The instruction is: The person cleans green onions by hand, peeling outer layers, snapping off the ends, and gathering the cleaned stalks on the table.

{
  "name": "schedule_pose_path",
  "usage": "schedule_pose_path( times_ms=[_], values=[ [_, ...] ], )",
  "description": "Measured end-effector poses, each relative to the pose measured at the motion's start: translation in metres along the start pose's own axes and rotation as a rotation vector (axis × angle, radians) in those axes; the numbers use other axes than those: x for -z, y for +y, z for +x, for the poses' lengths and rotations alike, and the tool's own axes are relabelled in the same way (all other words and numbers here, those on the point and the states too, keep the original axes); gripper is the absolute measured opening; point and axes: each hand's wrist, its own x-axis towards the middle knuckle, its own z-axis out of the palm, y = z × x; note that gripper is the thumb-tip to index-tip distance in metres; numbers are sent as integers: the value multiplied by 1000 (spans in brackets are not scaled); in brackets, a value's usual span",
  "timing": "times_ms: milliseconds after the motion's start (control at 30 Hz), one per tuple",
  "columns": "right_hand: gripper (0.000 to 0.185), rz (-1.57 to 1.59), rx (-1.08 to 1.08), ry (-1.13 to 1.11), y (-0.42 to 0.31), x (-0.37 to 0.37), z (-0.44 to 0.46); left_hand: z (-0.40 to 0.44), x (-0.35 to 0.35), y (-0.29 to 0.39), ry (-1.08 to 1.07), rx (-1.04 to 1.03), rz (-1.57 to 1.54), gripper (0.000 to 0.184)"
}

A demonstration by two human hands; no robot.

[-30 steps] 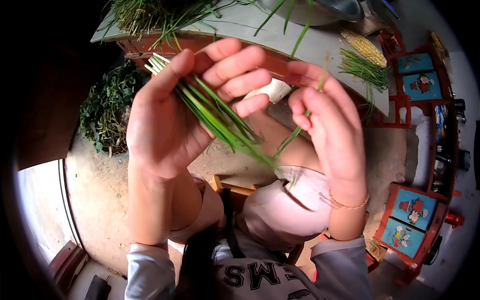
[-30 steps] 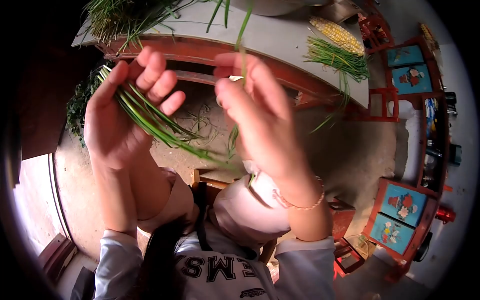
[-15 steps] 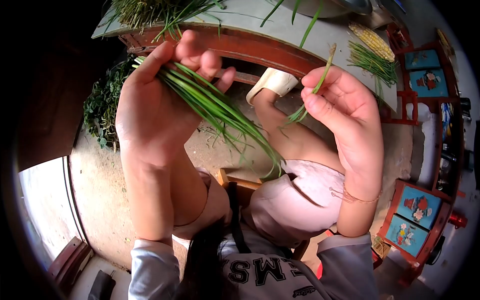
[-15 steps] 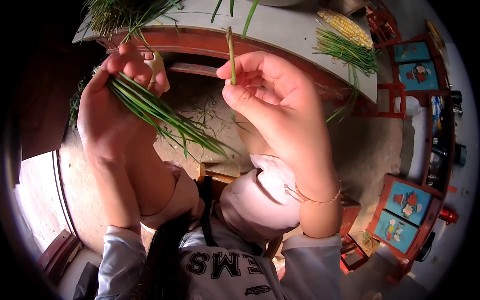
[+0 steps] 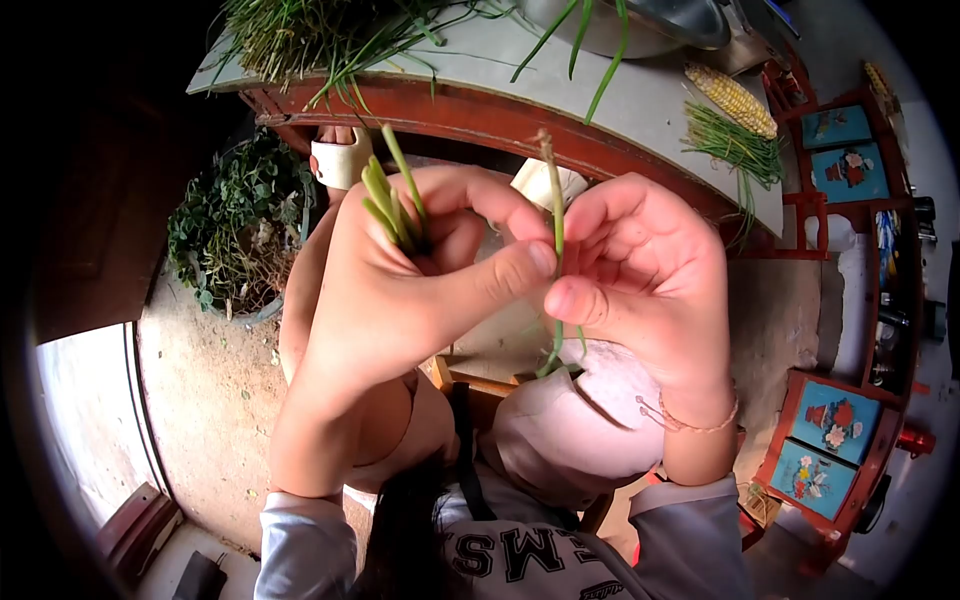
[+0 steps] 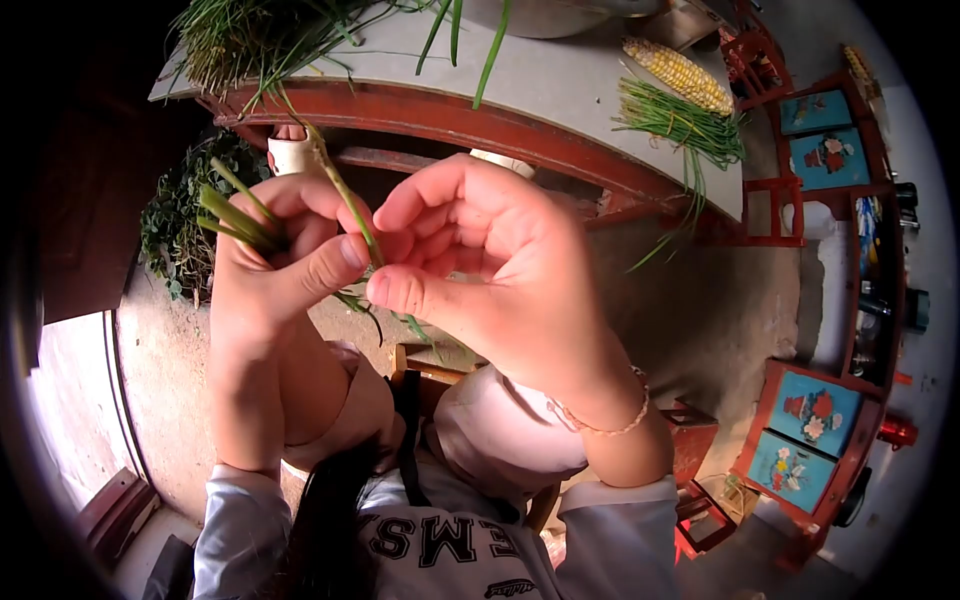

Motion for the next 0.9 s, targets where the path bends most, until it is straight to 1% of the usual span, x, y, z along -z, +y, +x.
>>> schedule_pose_path(
  times_ms=[67, 133, 200, 233, 300, 367, 500, 600, 700, 800, 867, 900],
  values=[
    [32, 6, -6, -13, 1, 2, 0, 1, 0, 1, -25, -48, 61, 7],
    [24, -47, 80, -50, 6, 5, 0, 0, 1, 1, -37, -47, 67, 8],
    [23, -70, 68, -43, 5, 5, -1, -1, 0, 0, -48, -47, 74, 8],
    [23, -91, 58, -37, 5, 4, -1, -2, -1, -1, -15, -27, 60, 9],
    [23, -110, 57, -21, 4, 3, -2, -2, 0, 1, 21, -10, 52, 9],
    [23, -131, 52, -2, 3, 2, -2, -2, 1, 6, -20, 60, 113, 11],
    [22, -100, 38, 41, 3, 2, -2, -2, 2, 2, -19, 62, 145, 11],
    [22, -103, 61, 42, 4, 2, -2, -2, 1, 3, -47, -3, 97, 11],
    [24, -105, 71, 63, 3, -1, -2, -3, -2, 4, -30, 35, 72, 9],
    [26, -102, 72, 95, 2, -2, -2, -4, -5, 4, 1, 17, 105, 7],
    [26, -103, 76, 108, 2, -3, -3, -5, -6, 8, 58, 11, 237, 6],
    [25, -113, 84, 117, 2, -3, -3, -4, -8, 5, 57, 11, 237, 6]
  ],
)
